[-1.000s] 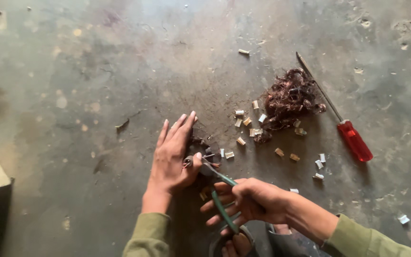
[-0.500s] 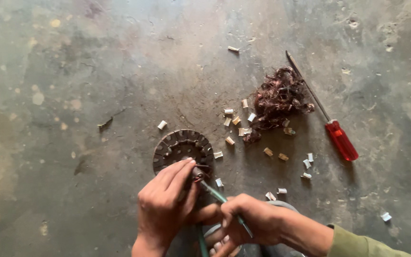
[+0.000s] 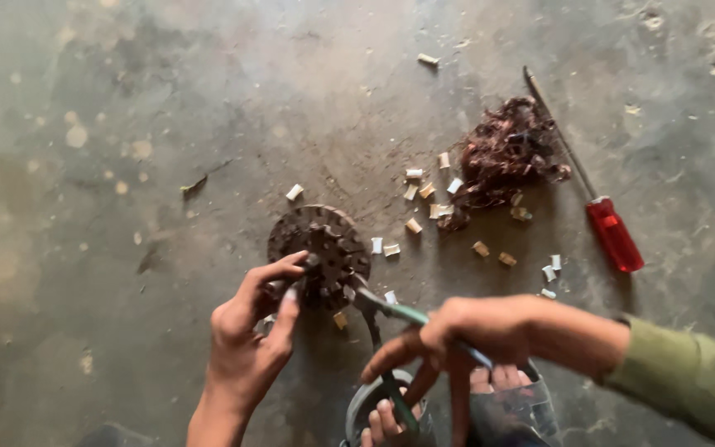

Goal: The person inserts small rectangular metal pieces into slots on a circular motor rotor using their hands and pliers. They rotate the rotor and adjust the pieces to fit them into place.

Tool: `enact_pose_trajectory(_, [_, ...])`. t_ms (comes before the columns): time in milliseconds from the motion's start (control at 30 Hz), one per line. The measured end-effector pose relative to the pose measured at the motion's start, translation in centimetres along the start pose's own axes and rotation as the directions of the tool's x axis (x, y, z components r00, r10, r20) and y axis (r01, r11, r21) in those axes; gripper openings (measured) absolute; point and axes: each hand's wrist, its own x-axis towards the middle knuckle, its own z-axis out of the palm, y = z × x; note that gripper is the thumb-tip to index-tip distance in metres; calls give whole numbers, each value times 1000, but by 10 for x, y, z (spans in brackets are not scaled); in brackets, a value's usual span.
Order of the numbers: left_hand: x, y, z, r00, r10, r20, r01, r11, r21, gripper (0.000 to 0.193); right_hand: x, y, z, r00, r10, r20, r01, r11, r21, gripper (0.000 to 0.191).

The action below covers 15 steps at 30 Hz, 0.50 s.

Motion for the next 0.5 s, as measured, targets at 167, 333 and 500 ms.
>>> enact_pose_trajectory(167, [0, 1, -2, 998, 6, 55, -5, 1000, -12, 17, 21, -29, -13, 989, 136, 58, -134, 990, -36, 81])
enact_pose_trajectory(333, [2, 1, -4, 996, 65, 65, -66, 998, 18, 18, 32, -41, -15, 992, 125, -24, -127, 984, -121, 74])
enact_pose_trajectory(500, [3, 0, -6, 991, 108, 85, -107, 994, -8, 21, 32, -46, -15, 988, 110, -107, -132, 962, -238, 67])
